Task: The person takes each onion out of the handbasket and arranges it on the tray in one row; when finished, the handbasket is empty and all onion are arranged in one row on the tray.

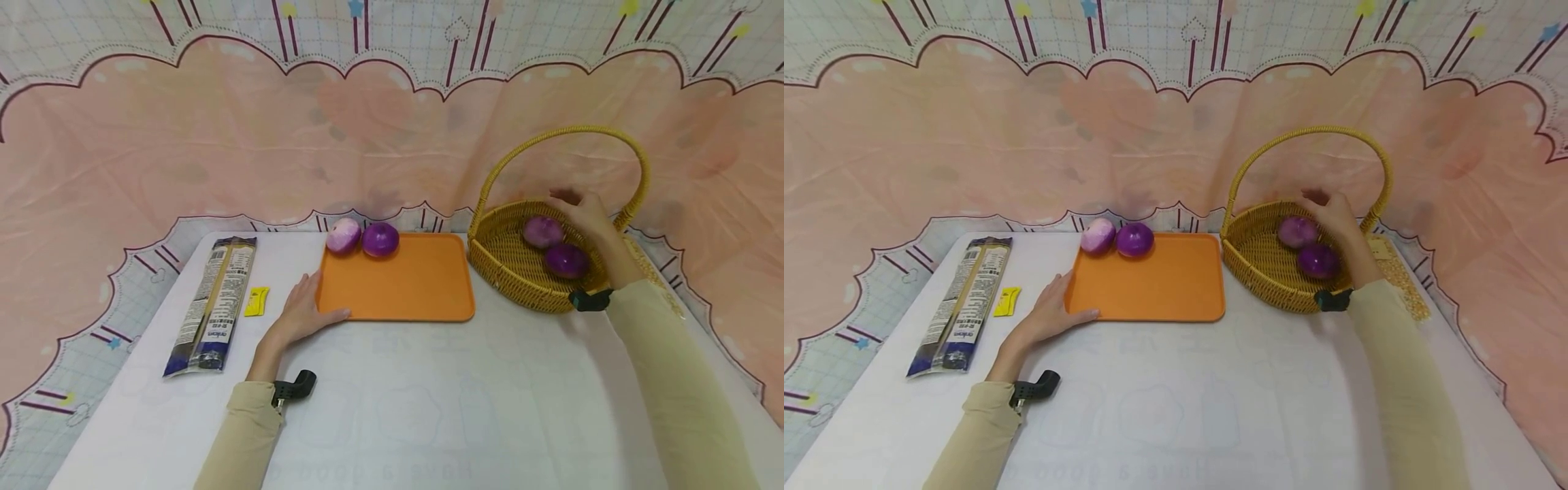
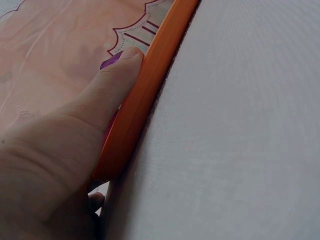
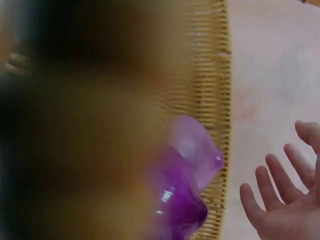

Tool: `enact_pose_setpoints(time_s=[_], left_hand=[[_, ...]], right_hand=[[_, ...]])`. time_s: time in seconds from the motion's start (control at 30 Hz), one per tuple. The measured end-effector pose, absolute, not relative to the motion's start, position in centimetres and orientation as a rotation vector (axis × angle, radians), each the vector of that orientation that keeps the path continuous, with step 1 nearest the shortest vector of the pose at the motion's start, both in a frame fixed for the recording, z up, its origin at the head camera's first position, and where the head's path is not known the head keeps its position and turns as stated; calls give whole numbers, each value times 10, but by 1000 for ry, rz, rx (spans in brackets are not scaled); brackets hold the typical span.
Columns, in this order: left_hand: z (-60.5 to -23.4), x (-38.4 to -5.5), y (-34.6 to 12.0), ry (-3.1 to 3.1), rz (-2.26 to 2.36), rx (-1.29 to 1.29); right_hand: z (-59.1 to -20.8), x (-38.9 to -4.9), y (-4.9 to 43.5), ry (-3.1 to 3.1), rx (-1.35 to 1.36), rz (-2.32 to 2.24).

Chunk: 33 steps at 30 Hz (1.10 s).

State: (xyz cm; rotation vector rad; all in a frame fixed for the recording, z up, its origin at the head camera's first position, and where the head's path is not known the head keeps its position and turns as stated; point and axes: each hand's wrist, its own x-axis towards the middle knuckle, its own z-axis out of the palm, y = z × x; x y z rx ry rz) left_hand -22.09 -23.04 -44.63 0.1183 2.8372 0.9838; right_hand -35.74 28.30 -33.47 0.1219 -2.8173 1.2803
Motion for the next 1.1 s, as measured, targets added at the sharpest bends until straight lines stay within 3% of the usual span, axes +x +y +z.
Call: enact_pose_setpoints(time_s=[0.8, 1.1], left_hand=[[-447, -220, -231, 2836, 991, 127], [-447, -222, -231, 2839, 987, 133]], right_hand=[[-333, -371, 289, -2856, 98, 1244], [-340, -374, 290, -2851, -27, 1323]])
